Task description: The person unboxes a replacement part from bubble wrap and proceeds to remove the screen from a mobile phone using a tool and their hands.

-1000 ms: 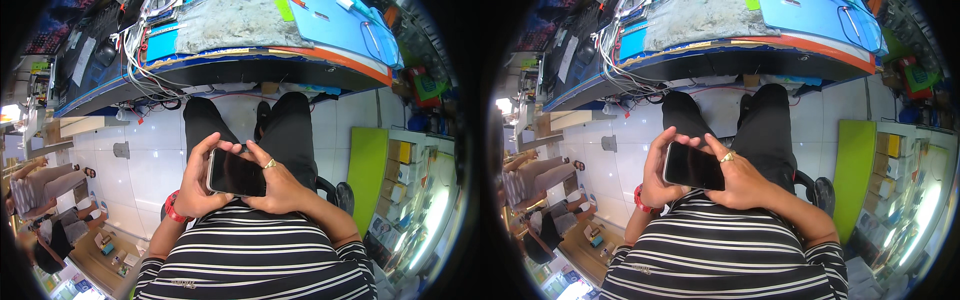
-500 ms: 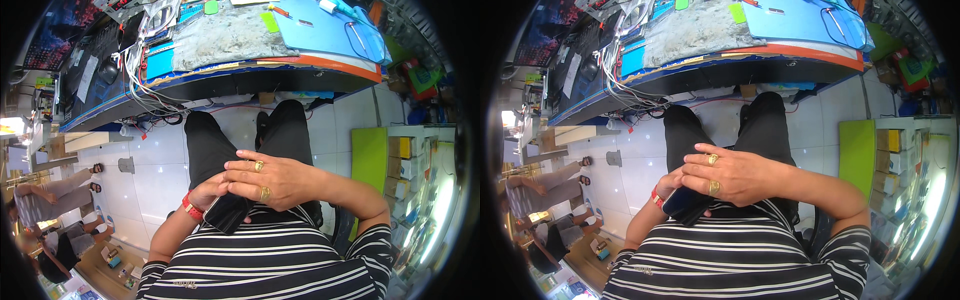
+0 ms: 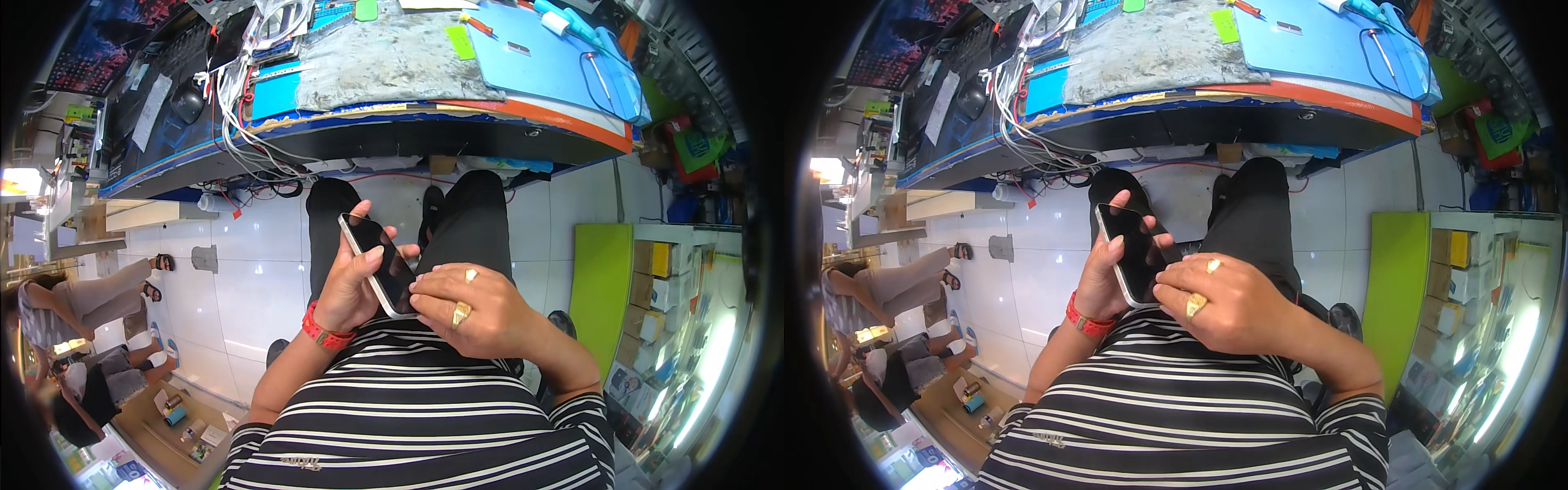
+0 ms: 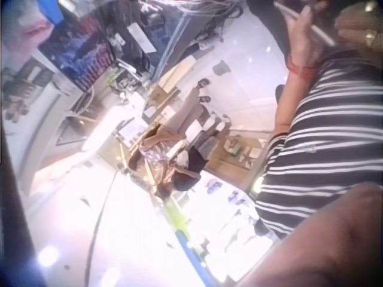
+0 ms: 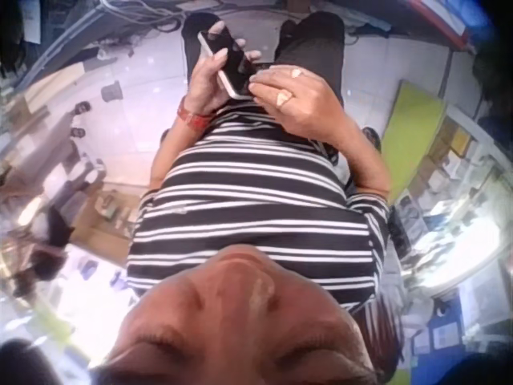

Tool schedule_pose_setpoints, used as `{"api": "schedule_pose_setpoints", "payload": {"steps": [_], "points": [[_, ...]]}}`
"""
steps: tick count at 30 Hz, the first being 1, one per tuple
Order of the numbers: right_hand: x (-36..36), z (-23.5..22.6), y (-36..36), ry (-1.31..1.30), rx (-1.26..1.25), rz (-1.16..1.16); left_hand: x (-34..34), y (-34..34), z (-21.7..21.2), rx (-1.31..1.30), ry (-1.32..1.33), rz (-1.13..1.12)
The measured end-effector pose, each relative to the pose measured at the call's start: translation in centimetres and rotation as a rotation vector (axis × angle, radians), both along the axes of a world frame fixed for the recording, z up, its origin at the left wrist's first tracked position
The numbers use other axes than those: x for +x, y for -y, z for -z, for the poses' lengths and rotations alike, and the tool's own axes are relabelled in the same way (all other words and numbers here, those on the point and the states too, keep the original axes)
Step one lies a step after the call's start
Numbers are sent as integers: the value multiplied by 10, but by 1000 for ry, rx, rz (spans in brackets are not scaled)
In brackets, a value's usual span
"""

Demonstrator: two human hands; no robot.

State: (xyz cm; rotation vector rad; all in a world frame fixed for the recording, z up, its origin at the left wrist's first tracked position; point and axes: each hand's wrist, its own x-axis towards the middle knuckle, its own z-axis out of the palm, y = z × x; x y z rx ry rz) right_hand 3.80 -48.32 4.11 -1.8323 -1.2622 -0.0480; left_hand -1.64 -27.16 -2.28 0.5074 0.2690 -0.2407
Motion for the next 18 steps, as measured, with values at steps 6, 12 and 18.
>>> {"api": "schedule_pose_setpoints", "payload": {"steps": [6, 12, 18], "points": [[-1, 4, 5, 142, -30, 0, -4, 2, 0, 55, 1, -58], [3, 6, 6, 227, -74, -26, -3, 1, -3, 50, 14, -90], [7, 8, 4, 371, -118, -35, -6, 1, -3, 202, 80, -120]]}}
